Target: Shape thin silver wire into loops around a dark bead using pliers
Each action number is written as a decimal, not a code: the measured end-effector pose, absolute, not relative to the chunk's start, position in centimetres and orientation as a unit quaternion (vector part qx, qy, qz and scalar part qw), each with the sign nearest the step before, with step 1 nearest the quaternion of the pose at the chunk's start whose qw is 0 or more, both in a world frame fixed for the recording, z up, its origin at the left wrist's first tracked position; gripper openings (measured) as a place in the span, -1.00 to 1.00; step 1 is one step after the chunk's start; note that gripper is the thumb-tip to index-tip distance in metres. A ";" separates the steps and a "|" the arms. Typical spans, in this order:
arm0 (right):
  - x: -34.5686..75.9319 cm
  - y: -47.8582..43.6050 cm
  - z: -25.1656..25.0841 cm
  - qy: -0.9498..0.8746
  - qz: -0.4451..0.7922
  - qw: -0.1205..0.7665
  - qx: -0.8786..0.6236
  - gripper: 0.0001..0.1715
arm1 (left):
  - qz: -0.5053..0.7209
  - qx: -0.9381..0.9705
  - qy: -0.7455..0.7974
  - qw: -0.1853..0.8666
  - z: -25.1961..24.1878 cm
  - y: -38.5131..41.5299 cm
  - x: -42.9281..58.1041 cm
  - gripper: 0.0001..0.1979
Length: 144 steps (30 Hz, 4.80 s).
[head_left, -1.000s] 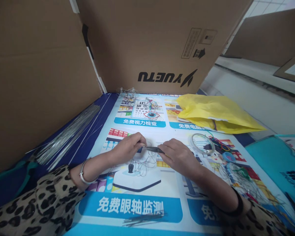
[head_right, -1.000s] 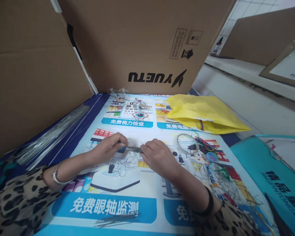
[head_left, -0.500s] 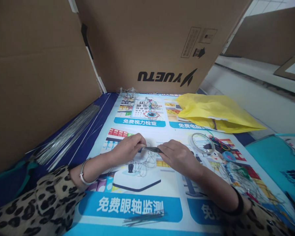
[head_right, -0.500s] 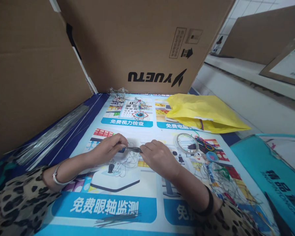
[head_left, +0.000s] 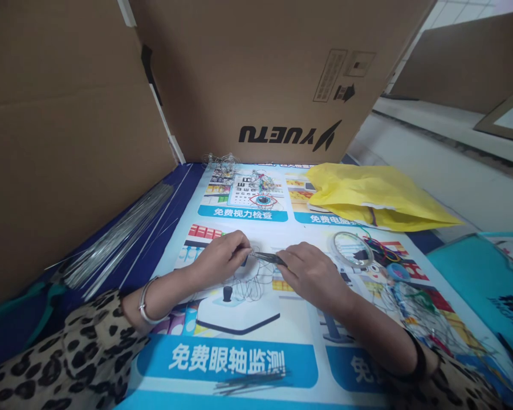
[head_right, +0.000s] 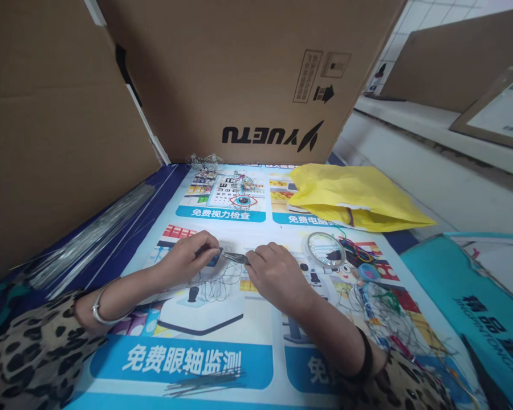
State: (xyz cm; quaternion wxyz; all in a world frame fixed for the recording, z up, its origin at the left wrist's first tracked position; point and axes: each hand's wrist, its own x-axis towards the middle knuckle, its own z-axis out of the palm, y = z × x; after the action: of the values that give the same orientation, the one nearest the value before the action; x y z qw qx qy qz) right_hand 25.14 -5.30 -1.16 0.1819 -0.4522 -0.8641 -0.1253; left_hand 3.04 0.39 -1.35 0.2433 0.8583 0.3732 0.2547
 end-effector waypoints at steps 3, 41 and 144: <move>25.1 -5.3 -1.1 -0.867 -0.122 0.180 -0.449 -0.76 | 0.250 0.865 0.370 0.228 -1.2 0.3 3.0 -0.91; 24.7 -5.9 -0.4 -0.878 -0.172 0.141 -0.424 -0.85 | 0.245 0.894 0.303 0.220 -1.1 0.2 3.0 -0.89; 26.8 -3.4 -2.4 -0.833 -0.100 0.148 -0.524 -0.71 | 0.207 0.862 0.449 0.115 -0.2 0.0 3.7 -0.94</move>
State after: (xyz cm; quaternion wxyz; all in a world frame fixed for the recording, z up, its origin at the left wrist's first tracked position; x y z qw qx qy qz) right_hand 26.83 -3.37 -2.42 0.1481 -0.5241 -0.8326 -0.1005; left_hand 3.65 0.03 -0.18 0.1148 0.8618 0.4485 0.2071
